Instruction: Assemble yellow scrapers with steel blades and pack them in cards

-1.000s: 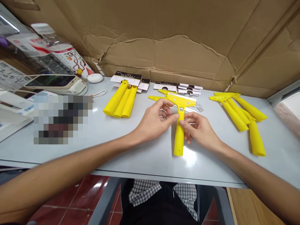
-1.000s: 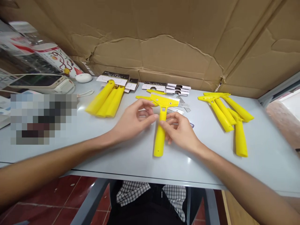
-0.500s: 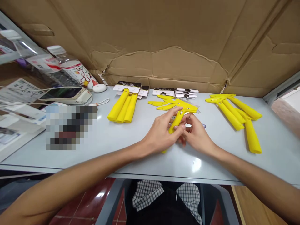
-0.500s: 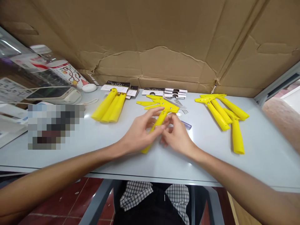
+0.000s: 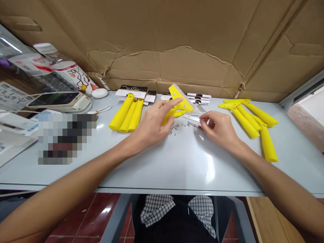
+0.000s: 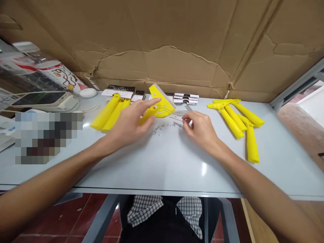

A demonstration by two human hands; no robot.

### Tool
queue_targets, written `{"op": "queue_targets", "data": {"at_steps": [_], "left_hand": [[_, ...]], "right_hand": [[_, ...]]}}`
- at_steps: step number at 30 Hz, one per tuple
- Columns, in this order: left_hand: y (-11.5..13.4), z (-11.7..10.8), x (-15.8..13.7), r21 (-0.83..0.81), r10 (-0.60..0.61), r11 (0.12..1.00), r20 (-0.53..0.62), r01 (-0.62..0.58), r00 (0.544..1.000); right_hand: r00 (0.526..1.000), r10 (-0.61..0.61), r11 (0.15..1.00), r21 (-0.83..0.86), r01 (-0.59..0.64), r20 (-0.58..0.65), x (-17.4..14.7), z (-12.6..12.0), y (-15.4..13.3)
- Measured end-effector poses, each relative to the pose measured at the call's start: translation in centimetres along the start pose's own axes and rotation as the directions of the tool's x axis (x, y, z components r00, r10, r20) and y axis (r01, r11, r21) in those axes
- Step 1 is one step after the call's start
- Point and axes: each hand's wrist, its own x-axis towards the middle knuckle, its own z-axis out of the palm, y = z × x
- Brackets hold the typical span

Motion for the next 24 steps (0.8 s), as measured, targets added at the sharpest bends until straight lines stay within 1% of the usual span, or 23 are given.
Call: {"op": "queue_targets", "data": {"at_steps": [2,3,5,7,9,13,17,24], "left_hand": [[-0.9,-0.5,0.3,0.036,-0.020,0.999,-0.013,0.020,1.000],[-1.2,-0.6,0.4,0.050,-0.020,0.999,-0.003,0.021,1.000],[-1.8,-0.5,0.4,0.080,-0.014,0.997,0.049,0.010,0.999],[-2.0,-0.2,0.2,0.112,-0.013,0.994,0.119,-0.001,0.993],[-2.0,0.2,-0.1,0.141,-0.028,0.990,0.165,0.004,0.986],[-1.4,0.4,-0.4,0.136,-0.055,0.990,0.178,0.031,0.982],[-1.0,0.5,-0.5,0.066,-0.066,0.996,0.156,0.057,0.985],[-1.1,0.5,-0.6,0.117,-0.026,0.993,0.171,0.006,0.985]], "right_hand": [[0.999,-0.049,0.988,-0.145,0.048,-0.005,0.2,-0.2,0.7],[0.998,-0.060,0.980,-0.187,0.060,0.003,0.1,-0.1,0.9],[0.995,-0.098,0.965,-0.242,0.104,0.035,-0.2,0.3,1.0],[0.982,-0.168,0.941,-0.284,0.186,0.085,-0.5,1.0,0.9],[0.965,-0.221,0.905,-0.340,0.257,0.141,-0.9,1.6,0.7],[0.949,-0.226,0.834,-0.460,0.305,0.220,-1.0,2.3,0.4],[0.942,-0.224,0.802,-0.502,0.324,0.250,-0.7,2.5,0.2],[0.940,-0.213,0.820,-0.475,0.320,0.267,0.0,2.2,0.5]]}}
